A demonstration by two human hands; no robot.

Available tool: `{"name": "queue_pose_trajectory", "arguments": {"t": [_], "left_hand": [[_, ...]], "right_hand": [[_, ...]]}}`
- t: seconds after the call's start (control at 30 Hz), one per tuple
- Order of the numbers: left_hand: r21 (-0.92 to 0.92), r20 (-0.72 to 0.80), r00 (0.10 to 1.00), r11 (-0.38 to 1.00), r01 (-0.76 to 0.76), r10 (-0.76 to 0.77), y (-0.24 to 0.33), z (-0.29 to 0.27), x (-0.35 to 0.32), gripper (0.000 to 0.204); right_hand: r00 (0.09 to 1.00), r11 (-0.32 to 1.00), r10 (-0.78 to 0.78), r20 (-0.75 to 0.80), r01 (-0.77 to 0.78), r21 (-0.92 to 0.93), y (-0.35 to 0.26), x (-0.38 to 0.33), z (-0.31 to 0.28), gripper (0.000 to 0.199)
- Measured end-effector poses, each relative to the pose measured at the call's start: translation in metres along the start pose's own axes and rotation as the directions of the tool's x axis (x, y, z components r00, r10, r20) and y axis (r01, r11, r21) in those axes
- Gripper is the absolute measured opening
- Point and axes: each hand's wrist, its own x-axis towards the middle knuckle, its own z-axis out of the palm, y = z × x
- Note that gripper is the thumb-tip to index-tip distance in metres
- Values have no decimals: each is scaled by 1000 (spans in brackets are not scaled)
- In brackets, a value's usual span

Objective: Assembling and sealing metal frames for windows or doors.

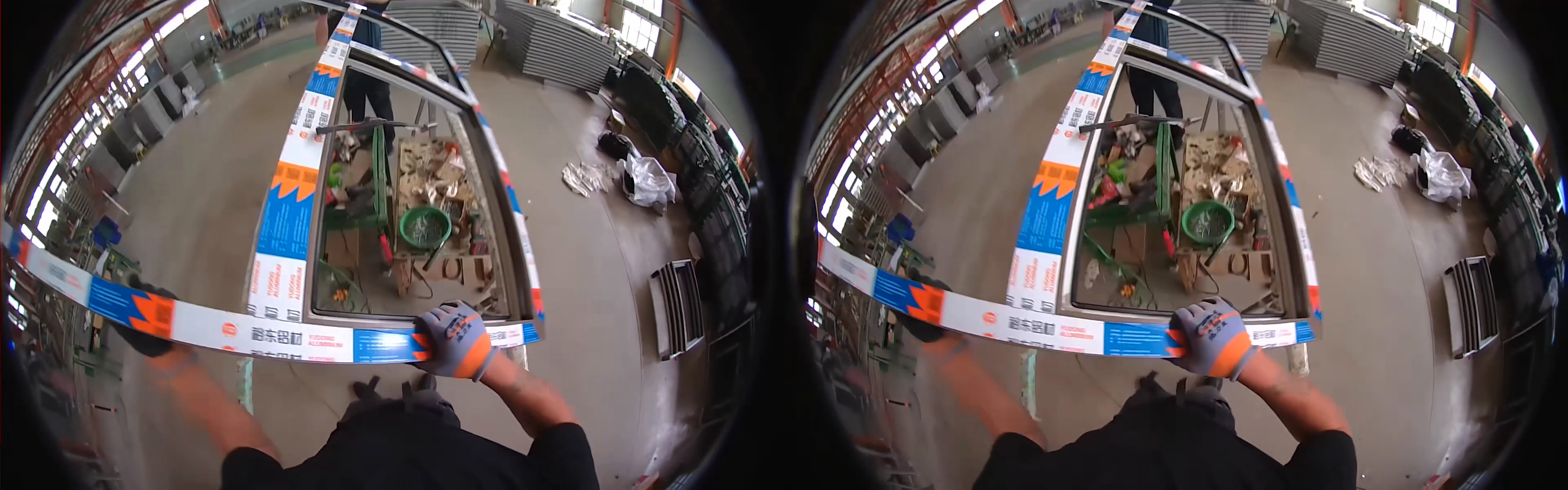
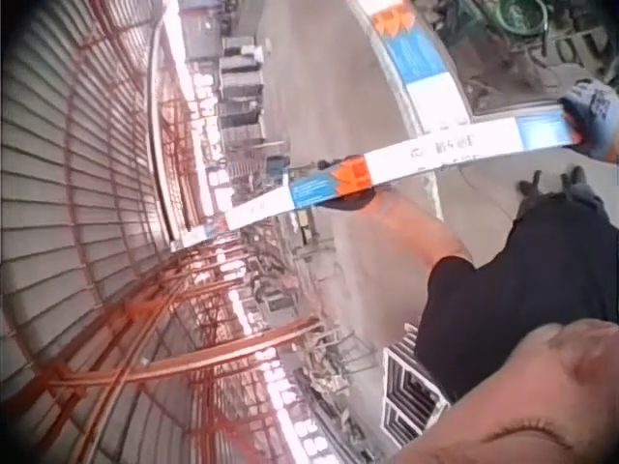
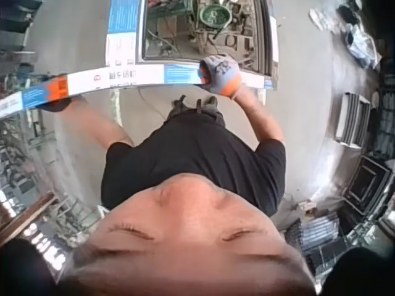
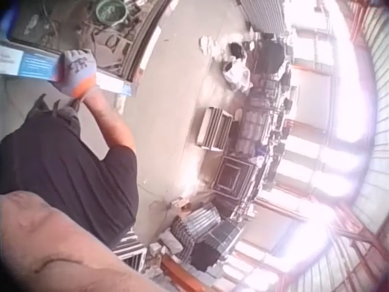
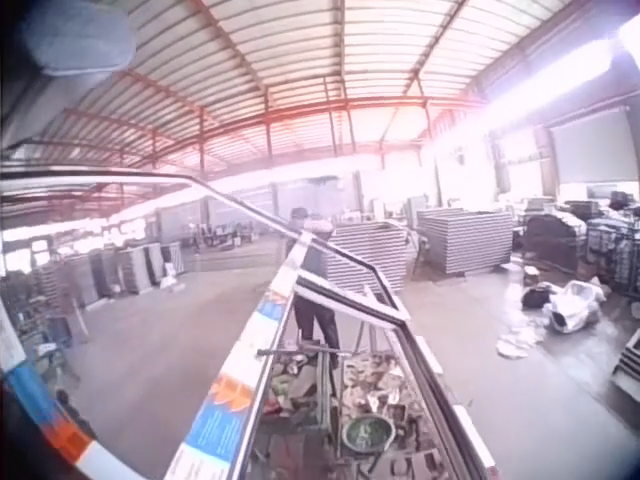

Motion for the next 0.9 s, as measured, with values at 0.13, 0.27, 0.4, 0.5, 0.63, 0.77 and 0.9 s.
{"name": "queue_pose_trajectory", "arguments": {"t": [0.13,0.27,0.4,0.5,0.63,0.77,0.9], "left_hand": [[-297,-191,966,948,114,-176,-69,-74,-80,80],[-185,-833,469,946,265,-295,-133,-34,-120,63],[-472,-594,564,816,332,-573,-189,-131,-208,65],[-560,-618,456,766,316,-640,-241,-128,-243,60],[-626,-508,543,719,302,-669,-266,-174,-280,54],[-494,-682,340,751,437,-647,-270,-176,-283,32],[-518,-729,280,771,371,-624,-268,-187,-276,36]], "right_hand": [[988,994,43,146,-28,-102,-10,3,37,38],[951,975,127,283,-67,-213,-5,-5,72,38],[918,965,184,351,-101,-242,-8,-3,88,40],[846,926,294,445,-136,-353,2,-16,92,45],[852,941,258,456,-115,-318,-1,-6,96,40],[843,941,247,478,-90,-326,6,-11,117,38],[799,946,273,535,-120,-302,10,-16,147,38]]}}
